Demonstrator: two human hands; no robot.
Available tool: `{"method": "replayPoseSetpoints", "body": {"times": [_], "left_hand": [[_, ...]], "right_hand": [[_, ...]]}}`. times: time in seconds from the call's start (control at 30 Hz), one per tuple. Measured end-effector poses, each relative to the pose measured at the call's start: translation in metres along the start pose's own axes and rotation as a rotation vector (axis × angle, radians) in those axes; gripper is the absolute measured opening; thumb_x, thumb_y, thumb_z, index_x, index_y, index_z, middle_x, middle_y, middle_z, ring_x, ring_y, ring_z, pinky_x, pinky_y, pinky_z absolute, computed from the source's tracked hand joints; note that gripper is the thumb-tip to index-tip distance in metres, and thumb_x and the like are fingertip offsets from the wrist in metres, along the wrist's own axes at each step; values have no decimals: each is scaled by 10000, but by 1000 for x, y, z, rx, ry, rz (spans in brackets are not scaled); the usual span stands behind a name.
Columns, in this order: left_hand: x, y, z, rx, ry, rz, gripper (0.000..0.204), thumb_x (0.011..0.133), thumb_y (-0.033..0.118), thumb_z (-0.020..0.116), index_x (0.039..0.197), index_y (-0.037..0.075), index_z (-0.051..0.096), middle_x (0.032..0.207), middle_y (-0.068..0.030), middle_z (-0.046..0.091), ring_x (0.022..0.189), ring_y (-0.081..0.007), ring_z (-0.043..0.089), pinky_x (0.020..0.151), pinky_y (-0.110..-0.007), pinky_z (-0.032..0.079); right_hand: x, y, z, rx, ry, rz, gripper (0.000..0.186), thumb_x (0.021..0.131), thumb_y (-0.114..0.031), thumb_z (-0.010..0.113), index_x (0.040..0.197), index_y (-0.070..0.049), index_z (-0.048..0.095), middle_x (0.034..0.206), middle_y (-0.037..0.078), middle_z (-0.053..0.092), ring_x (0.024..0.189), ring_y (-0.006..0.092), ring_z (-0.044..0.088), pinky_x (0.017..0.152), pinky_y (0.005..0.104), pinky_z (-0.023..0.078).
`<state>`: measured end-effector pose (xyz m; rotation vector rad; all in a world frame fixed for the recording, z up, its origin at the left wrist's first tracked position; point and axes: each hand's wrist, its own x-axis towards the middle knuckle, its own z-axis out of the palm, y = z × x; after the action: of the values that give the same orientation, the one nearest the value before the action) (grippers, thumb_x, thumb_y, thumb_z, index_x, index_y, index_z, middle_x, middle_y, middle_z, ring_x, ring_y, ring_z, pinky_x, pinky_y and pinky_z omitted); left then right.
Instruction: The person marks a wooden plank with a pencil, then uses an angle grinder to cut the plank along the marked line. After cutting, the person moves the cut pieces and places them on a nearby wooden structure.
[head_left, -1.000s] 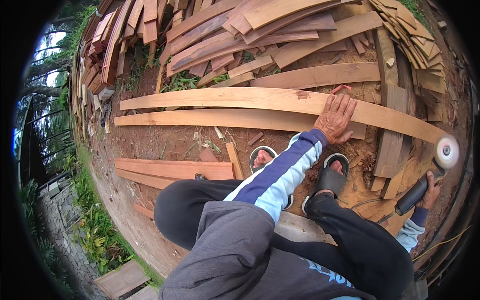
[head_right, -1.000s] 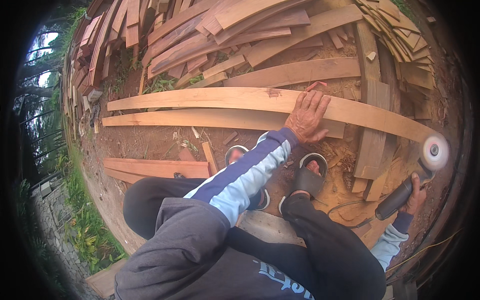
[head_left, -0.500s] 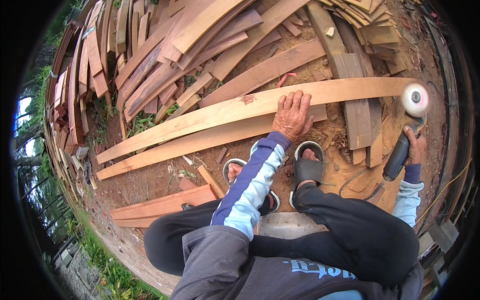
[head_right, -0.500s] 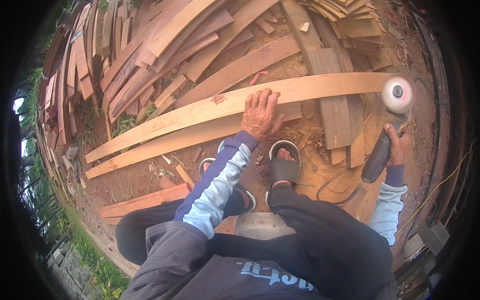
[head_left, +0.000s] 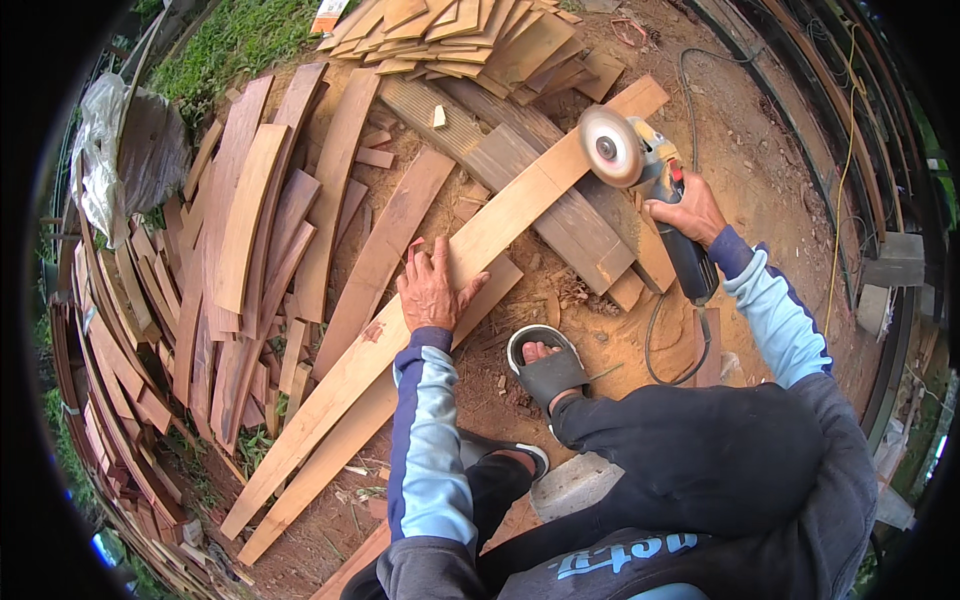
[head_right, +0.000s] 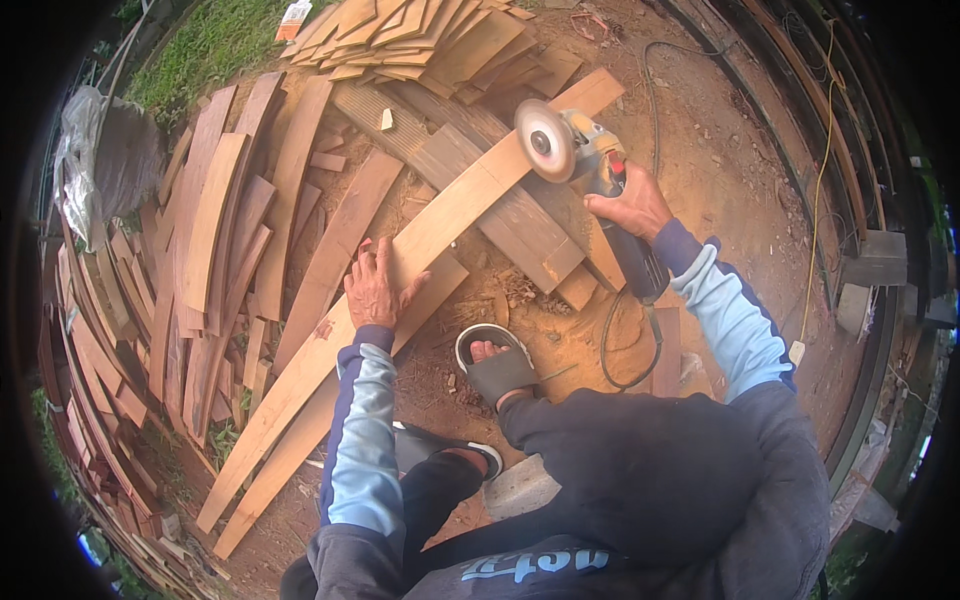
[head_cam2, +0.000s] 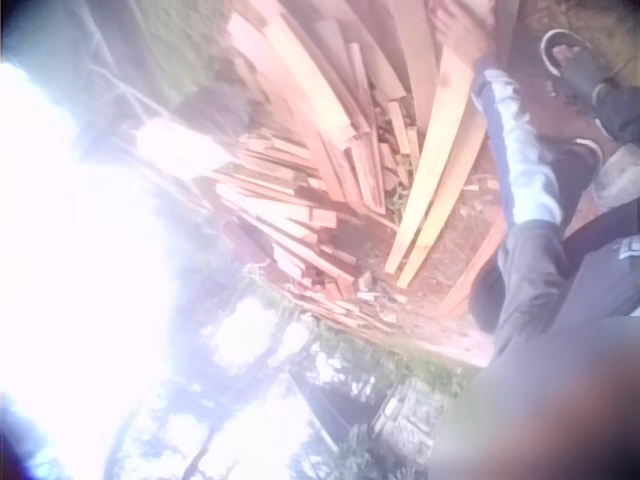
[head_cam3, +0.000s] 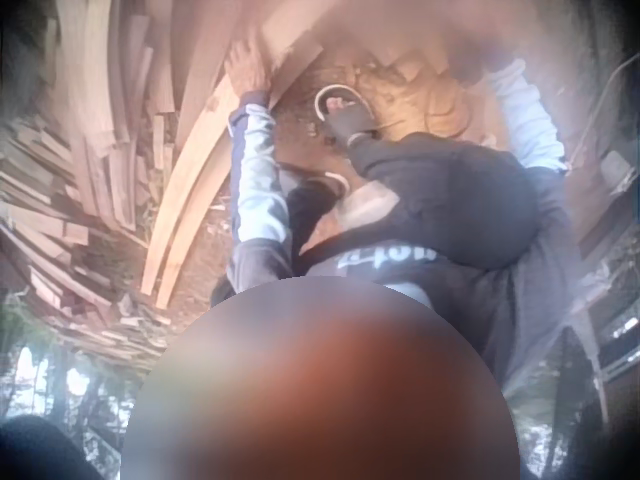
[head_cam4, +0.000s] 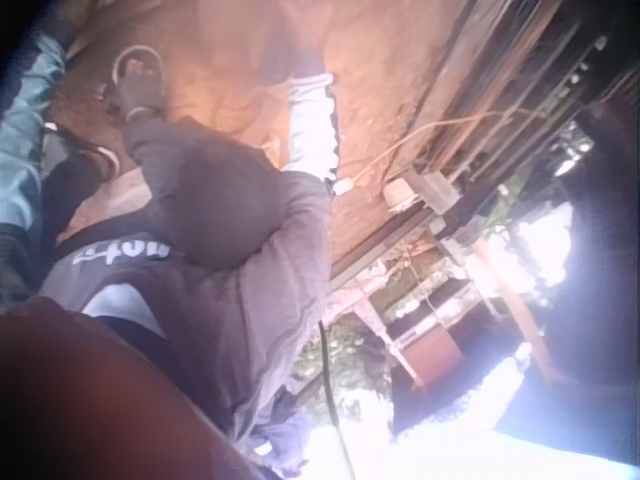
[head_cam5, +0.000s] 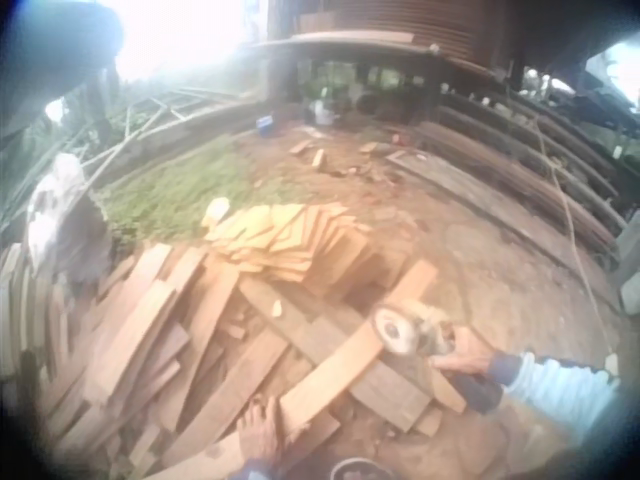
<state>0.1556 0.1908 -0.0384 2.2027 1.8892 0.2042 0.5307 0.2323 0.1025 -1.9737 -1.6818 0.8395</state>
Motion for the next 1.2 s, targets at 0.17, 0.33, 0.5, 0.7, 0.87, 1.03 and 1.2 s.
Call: {"method": "replayPoseSetpoints", "body": {"times": [0.17,0.33,0.5,0.7,0.87,1.03,1.2], "left_hand": [[-1,-5,10,54,97,41,856,764,682,646,1378,114,464,1099,-144,548,1148,-302,522,827,-422,415],[0,-3,8,99,68,33,868,747,662,677,1387,123,446,1214,-147,558,1032,-296,577,818,-428,450],[1,-1,8,101,114,61,862,752,650,680,1389,119,442,1193,-149,557,1028,-309,569,842,-438,447],[1,1,3,81,39,26,850,761,631,682,1383,105,441,1192,-153,551,1049,-316,560,865,-440,442],[1,1,2,83,45,29,844,767,630,675,1381,100,441,1195,-155,550,1055,-316,559,869,-438,441],[1,1,4,87,55,32,855,759,631,680,1385,99,441,1214,-155,547,1067,-313,556,872,-438,441],[1,1,3,97,64,31,844,759,625,684,1378,100,453,1203,-151,552,1053,-307,559,861,-431,440]], "right_hand": [[2,15,10,-184,-13,8,551,638,-314,788,942,94,577,829,205,628,788,267,627,719,375,504],[-1,3,12,-179,-104,56,581,640,-314,771,955,124,554,848,230,627,790,280,631,709,376,507],[-1,15,16,-187,-123,73,603,639,-312,757,980,135,541,875,245,629,807,297,639,721,382,516],[-2,5,18,-181,-148,85,589,640,-298,748,983,135,543,888,249,628,815,309,640,733,391,520],[-2,4,20,-229,-157,106,574,643,-291,750,981,126,547,888,250,627,821,310,641,738,391,521],[-1,9,19,-239,-161,91,569,643,-291,753,973,125,547,883,254,626,821,316,642,736,390,523],[-1,4,18,-250,-166,99,574,642,-296,752,970,128,546,884,258,626,819,320,642,733,392,523]]}}
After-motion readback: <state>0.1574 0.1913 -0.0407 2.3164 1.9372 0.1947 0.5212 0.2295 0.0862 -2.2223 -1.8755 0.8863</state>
